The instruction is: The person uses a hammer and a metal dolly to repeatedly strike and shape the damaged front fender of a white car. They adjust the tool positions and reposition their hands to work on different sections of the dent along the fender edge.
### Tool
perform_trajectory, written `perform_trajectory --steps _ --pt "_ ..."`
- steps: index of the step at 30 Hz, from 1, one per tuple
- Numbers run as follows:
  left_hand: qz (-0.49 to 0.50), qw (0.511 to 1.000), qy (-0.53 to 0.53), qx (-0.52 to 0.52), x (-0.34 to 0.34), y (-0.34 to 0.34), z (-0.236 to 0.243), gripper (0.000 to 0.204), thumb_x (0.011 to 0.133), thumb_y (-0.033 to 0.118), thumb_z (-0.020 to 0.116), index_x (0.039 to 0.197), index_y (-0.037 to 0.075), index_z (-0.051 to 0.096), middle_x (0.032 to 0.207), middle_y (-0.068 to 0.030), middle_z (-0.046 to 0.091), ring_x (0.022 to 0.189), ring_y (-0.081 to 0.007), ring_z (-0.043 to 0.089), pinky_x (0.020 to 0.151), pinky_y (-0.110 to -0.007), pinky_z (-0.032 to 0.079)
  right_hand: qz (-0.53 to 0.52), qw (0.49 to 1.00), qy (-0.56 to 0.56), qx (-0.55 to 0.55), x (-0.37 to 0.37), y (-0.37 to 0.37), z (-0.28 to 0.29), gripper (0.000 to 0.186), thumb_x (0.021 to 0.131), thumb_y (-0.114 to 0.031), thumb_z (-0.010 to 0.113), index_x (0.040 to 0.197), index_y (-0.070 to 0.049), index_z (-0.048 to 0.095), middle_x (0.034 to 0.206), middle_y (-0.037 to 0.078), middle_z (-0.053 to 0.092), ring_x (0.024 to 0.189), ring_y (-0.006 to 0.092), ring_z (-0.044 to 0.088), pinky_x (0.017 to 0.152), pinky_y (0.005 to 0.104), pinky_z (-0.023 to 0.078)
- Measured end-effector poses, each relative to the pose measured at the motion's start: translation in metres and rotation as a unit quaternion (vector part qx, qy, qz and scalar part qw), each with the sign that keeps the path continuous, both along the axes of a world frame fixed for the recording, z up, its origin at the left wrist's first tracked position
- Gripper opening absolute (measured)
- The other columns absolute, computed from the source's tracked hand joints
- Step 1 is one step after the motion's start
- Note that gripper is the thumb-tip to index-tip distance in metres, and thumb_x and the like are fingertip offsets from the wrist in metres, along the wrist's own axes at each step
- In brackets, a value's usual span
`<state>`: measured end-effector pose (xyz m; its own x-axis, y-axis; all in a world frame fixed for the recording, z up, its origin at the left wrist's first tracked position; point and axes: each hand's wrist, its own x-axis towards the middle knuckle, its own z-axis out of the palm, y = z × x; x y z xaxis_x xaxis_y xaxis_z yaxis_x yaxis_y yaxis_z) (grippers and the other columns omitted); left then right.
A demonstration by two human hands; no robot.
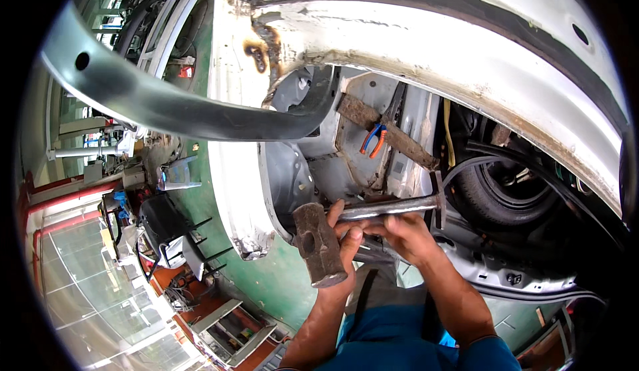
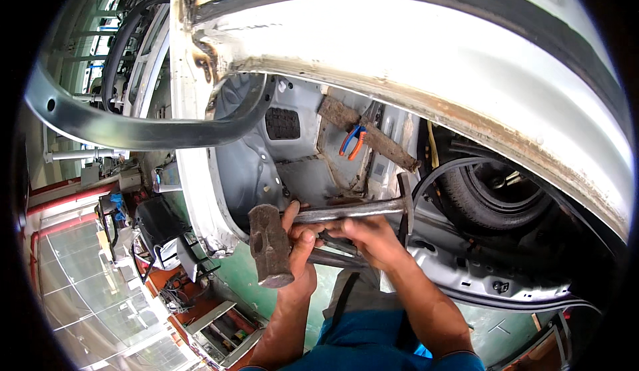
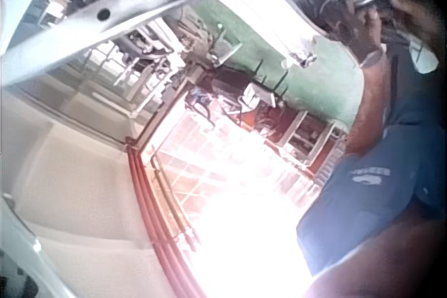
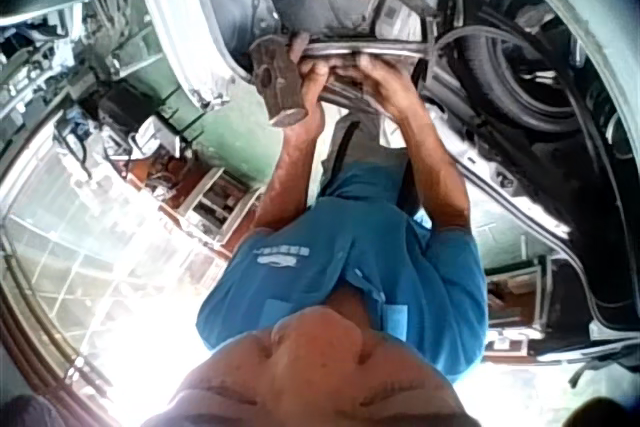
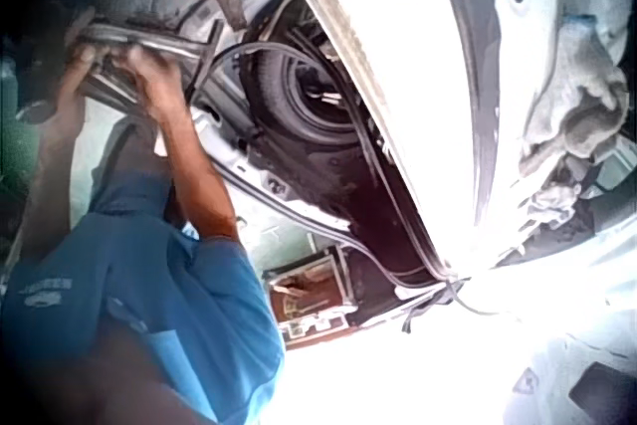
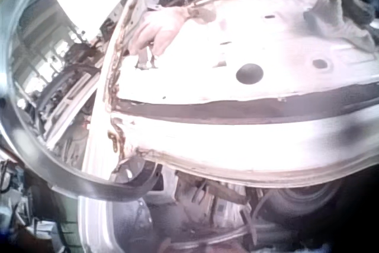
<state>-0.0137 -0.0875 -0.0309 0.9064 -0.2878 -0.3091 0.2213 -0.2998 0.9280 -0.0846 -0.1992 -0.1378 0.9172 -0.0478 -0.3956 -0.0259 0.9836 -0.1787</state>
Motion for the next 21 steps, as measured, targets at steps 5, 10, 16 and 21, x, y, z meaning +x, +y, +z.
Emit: perform_trajectory --steps 5,10,16,21 --pt "-0.012 1.0 0.008 0.022 -0.008 0.007 -0.005 0.054 0.097 0.017 0.069 0.142 -0.006 0.049 0.113 -0.0158 0.07 0.094 -0.0168 0.067 0.084 -0.031 0.051 0.196 0.957 0.081 -0.2 -0.118 -0.031 -0.075 0.055 0.09 -0.035 0.075 0.129 0.0 0.059 0.115 0.017 0.069 0.104 0.0275 0.069 0.092 0.0429 0.055" --pt "-0.025 0.999 0.026 0.006 -0.017 0.007 -0.014 0.053 0.097 0.016 0.07 0.141 -0.006 0.05 0.111 -0.015 0.071 0.094 -0.0163 0.068 0.084 -0.031 0.052 -0.038 0.991 0.125 -0.013 -0.09 -0.094 -0.046 0.083 0.093 -0.074 0.048 0.125 0.002 0.058 0.107 0.016 0.07 0.09 0.0286 0.072 0.08 0.0412 0.058" --pt "-0.048 0.996 0.019 0.068 -0.023 0.012 -0.014 0.044 0.091 0.014 0.078 0.13 -0.003 0.063 0.104 -0.0096 0.073 0.085 -0.0112 0.066 0.079 -0.029 0.053 0.032 0.948 0.277 -0.157 -0.046 -0.068 -0.007 0.016 0.096 -0.019 0.069 0.1 -0.006 0.06 0.078 0.0 0.058 0.054 0.0089 0.053 0.042 0.0249 0.042" --pt "-0.117 0.985 0.032 0.124 -0.036 0.03 0.021 0.05 0.09 0.008 0.076 0.136 -0.002 0.058 0.102 -0.0088 0.071 0.084 -0.013 0.068 0.077 -0.028 0.055 0.001 0.938 0.275 -0.209 -0.015 -0.074 -0.003 0.02 0.098 -0.024 0.07 0.092 -0.008 0.06 0.071 -0.002 0.054 0.05 0.0058 0.044 0.04 0.023 0.031"
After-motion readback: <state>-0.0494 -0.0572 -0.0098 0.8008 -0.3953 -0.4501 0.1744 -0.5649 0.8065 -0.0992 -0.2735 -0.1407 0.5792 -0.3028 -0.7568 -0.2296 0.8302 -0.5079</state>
